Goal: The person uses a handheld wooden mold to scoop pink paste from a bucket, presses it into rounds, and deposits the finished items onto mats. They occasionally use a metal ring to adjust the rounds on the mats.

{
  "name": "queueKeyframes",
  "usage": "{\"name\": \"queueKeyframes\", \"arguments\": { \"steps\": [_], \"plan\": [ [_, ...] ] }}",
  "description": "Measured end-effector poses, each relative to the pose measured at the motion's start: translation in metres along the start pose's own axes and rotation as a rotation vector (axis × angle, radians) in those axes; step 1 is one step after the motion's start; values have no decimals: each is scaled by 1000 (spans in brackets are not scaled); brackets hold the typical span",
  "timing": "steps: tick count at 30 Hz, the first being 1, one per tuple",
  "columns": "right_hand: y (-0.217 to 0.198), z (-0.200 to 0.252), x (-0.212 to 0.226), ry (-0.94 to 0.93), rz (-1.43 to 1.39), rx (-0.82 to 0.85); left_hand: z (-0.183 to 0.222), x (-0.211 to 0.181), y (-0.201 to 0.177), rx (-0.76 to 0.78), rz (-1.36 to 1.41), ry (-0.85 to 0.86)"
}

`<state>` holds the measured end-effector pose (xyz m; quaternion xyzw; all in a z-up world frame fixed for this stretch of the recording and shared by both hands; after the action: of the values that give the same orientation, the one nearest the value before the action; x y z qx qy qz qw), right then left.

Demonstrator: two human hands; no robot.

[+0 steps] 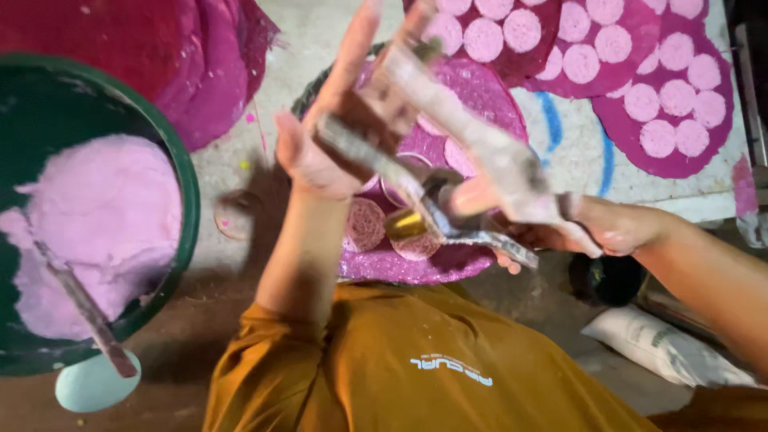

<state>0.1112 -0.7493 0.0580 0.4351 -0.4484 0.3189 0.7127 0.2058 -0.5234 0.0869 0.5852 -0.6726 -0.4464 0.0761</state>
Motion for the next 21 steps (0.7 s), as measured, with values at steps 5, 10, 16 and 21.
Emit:
{"name": "queueKeyframes", "arguments": {
  "steps": [5, 10, 16, 21],
  "plan": [
    [-31, 19, -35, 300, -134, -157, 14, 24, -41, -201, -17, 92],
    [-75, 36, -39, 508, 25, -343, 4, 29, -79, -195, 135, 227],
    [-87, 25, -46, 689, 200, -467, 17, 49, -115, -267, 379, 285],
    [-71, 1, -52, 642, 149, -449, 34, 59, -140, -263, 449, 362]
  ]
}}
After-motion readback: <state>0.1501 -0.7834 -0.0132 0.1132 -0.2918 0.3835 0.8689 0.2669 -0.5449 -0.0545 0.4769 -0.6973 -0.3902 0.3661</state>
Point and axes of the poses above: each hand's wrist, its own z-axis away from the middle knuckle, its own y-axis out of the palm, x = y × z, the point moved 7 cm from there along -z, towards the middle knuckle, and after that the axes turned 4 degrees about -y, right-handed, at the moved point
